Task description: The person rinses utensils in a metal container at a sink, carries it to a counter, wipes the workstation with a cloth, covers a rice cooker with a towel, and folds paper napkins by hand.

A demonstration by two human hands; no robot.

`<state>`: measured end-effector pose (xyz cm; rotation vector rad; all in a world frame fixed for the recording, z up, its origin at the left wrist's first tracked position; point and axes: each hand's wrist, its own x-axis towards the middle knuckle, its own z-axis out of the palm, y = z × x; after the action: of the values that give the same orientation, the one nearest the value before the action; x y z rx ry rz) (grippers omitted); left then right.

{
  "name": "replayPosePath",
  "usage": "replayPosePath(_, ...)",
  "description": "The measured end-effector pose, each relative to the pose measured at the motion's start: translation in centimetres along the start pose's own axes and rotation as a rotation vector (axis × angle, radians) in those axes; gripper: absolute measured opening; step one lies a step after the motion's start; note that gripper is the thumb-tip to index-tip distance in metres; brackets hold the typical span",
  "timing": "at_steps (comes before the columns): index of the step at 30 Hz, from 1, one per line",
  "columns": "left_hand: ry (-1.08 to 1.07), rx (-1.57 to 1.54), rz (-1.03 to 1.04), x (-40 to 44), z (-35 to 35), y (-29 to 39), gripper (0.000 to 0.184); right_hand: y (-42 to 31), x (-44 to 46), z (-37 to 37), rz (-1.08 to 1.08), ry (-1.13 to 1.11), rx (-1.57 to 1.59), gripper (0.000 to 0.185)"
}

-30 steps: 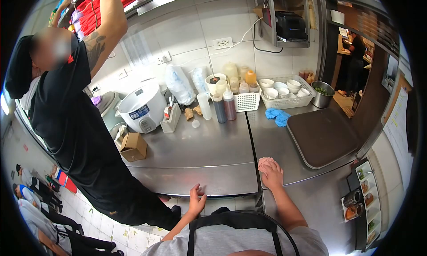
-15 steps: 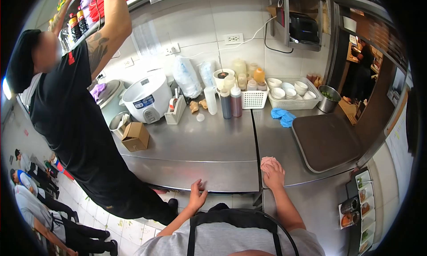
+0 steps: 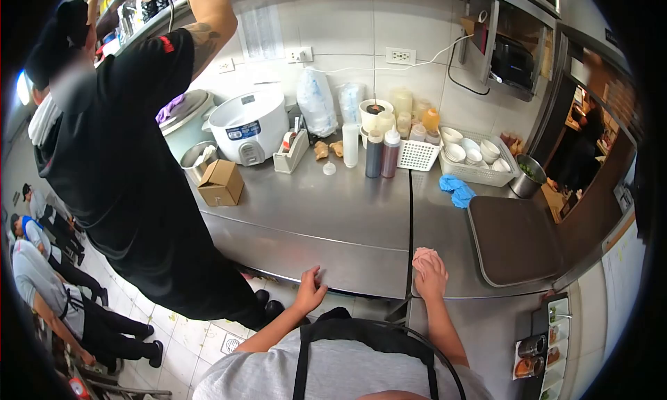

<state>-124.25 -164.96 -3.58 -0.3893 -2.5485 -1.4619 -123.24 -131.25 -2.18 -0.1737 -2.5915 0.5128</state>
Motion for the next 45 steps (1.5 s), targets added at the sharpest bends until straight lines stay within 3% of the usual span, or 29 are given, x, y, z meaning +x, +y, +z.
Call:
replayPosePath(8,-0.023,0.009,-0.029,-0.1,0.0,-0.3,0.056,0.4,-0.1,0.5,0.026,-0.027,-0.016,0.039)
replayPosePath(14,0.036,0.035,0.072,0.0,0.0,-0.2,0.053,0.5,-0.1,0.6,-0.021,0.006,-0.005,0.039)
replayPosePath(34,-0.057,0.068,0.013,0.0,0.0,-0.6,0.053,0.7,0.1,0.9,0.019,0.01,0.002,0.035)
replayPosePath(36,-0.05,0.058,0.022,0.0,-0.1,-0.6,0.052,0.6,0.2,0.9,-0.013,0.064,-0.032,0.032)
replayPosePath(38,-0.062,0.055,0.016,0.1,-0.1,-0.2,0.052,0.2,0.8,0.0,-0.191,0.215,0.066,0.024)
replayPosePath(42,-0.07,0.052,0.068,0.2,0.1,-0.4,0.052,0.7,-0.1,0.6,0.028,0.033,0.033,0.027)
replayPosePath(45,-0.085,0.06,0.062,0.1,0.1,-0.9,0.051,0.4,-0.6,0.8,0.048,0.079,0.065,0.027)
